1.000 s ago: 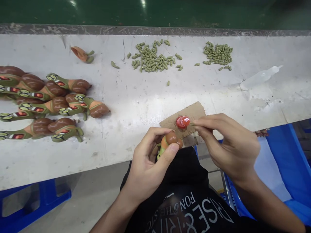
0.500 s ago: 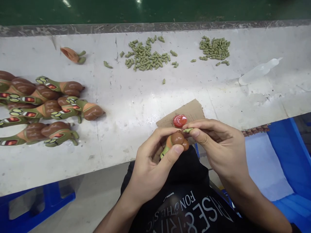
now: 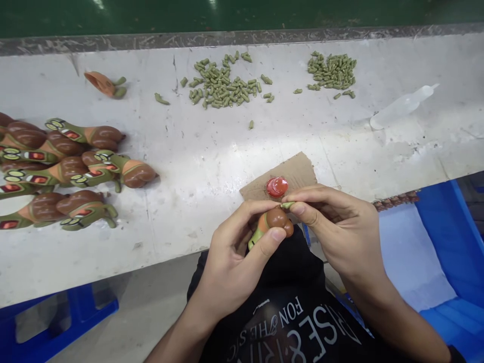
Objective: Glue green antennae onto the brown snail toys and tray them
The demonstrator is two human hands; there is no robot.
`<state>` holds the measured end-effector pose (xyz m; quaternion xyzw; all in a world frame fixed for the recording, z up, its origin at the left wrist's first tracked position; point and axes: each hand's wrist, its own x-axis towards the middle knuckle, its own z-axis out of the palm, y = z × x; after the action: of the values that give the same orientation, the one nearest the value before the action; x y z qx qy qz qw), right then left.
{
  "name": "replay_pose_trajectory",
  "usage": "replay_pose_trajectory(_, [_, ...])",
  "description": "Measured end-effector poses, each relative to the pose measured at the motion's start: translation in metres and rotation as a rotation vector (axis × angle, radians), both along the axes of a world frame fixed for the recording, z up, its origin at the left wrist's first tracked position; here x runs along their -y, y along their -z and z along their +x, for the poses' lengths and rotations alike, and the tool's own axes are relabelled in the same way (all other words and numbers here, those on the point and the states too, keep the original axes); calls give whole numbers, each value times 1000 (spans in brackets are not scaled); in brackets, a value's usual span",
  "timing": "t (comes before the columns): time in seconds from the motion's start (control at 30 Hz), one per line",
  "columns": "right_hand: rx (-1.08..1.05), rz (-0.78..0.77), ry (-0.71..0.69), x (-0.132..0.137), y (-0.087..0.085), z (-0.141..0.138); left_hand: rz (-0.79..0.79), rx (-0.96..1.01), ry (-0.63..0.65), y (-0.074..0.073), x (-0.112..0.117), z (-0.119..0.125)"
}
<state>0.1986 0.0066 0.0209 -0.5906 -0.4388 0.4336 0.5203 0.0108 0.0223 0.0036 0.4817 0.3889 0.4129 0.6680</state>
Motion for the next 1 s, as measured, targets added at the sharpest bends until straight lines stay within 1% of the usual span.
replay_pose_trajectory(0.23, [157,82,-73,4,-6,4,84,-54,11,-1,3,-3])
replay_pose_trajectory(0.47, [206,151,-127,8,-8,3,179,-95,70,1,5,-13])
replay_pose_trajectory(0.53, [211,161,-158,9,-11,4,174,-101,86,0,5,-15])
replay_pose_trajectory(0.63, [237,179,-231,0,-19,9,73,-94,63,-4,4,-14])
replay_pose_trajectory(0.7, [264,193,-248,-17,-22,20,-25,-64,-14,-8,3,-12])
replay_pose_trajectory(0.73, [307,205,-223,-30,-21,27,-72,-42,-66,-10,2,-10])
replay_pose_trajectory(0.77, [380,218,-176,-45,-18,36,-114,-19,-118,-12,1,-9])
replay_pose_trajectory(0.83, [625,226,-42,-82,-7,57,-191,13,-205,-14,-1,-7])
replay_pose_trajectory(0.9, [871,177,29,-120,7,75,-247,22,-241,-15,-3,-7])
replay_pose_trajectory(1.0, [983,147,20,-166,23,90,-291,-5,-236,-15,-3,-10])
